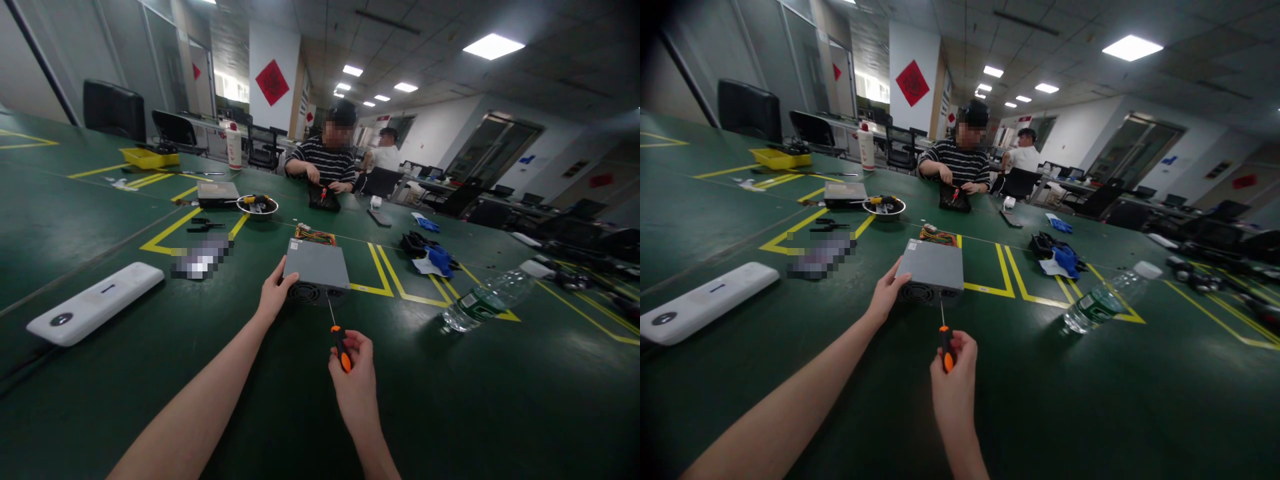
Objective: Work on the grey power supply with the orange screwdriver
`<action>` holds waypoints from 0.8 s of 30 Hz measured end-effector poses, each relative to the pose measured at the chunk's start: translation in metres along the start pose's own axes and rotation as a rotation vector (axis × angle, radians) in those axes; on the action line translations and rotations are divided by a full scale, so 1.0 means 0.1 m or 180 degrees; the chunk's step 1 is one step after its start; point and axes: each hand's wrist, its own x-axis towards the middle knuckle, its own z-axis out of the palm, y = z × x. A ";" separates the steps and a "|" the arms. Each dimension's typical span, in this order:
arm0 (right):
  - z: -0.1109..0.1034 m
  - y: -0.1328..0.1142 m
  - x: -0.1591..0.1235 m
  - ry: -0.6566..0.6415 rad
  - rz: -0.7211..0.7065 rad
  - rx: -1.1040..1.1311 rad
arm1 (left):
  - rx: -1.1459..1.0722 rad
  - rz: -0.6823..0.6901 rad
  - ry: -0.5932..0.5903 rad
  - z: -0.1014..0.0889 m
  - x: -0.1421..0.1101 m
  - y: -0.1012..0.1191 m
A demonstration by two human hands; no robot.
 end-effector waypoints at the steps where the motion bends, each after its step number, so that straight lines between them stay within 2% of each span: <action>1: -0.01 -0.01 -0.01 0.0027 -0.0050 -0.0108 | 0.0008 0.0006 0.0001 0.00 0.00 0.00; 4: -0.03 -0.02 -0.04 -0.0063 -0.0044 -0.0201 | -0.0022 0.0026 0.0001 0.00 0.01 -0.02; 9: -0.05 0.01 -0.03 -0.0306 0.0168 0.0134 | -0.0081 0.0011 0.0000 0.01 0.02 -0.04; 13: -0.04 0.00 -0.01 -0.0311 0.0188 0.0042 | 0.0006 0.0037 -0.0010 0.00 0.01 -0.02; 20: -0.01 -0.08 -0.07 0.0058 -0.0543 -0.0767 | 0.0041 0.0006 -0.0017 0.00 -0.01 0.01; 24: -0.02 -0.06 -0.08 0.0074 -0.0844 -0.1122 | 0.0036 -0.0012 0.0016 0.00 0.00 0.02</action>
